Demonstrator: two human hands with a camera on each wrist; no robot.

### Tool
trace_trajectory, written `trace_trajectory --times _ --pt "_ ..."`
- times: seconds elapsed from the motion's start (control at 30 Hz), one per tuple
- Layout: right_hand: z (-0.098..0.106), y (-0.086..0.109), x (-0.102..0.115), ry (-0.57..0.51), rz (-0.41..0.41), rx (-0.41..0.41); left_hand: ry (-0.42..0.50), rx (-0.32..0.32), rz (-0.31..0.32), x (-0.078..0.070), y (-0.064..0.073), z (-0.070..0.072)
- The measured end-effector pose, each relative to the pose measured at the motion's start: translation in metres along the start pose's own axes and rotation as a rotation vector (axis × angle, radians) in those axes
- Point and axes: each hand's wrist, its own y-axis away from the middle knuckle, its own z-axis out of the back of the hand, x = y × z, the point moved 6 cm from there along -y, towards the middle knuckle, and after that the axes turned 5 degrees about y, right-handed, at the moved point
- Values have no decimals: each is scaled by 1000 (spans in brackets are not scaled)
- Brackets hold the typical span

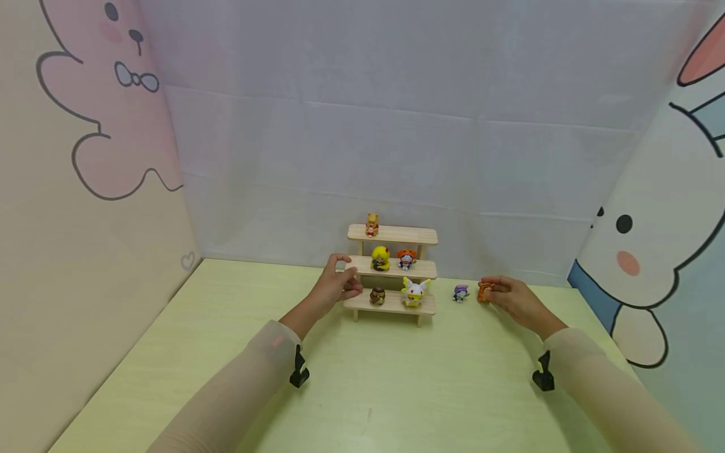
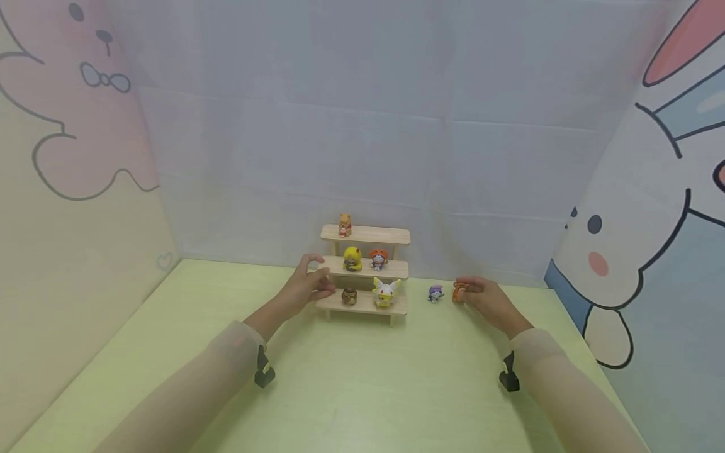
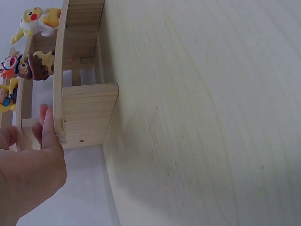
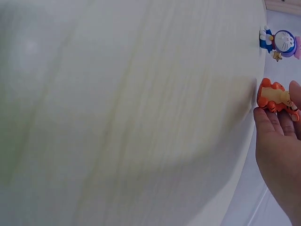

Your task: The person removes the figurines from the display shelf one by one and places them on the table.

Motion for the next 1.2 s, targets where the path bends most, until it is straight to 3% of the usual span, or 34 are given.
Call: trace_trajectory --times 1.2 --pt "-2 2 0 2 53 16 19 -5 4 2 -4 0"
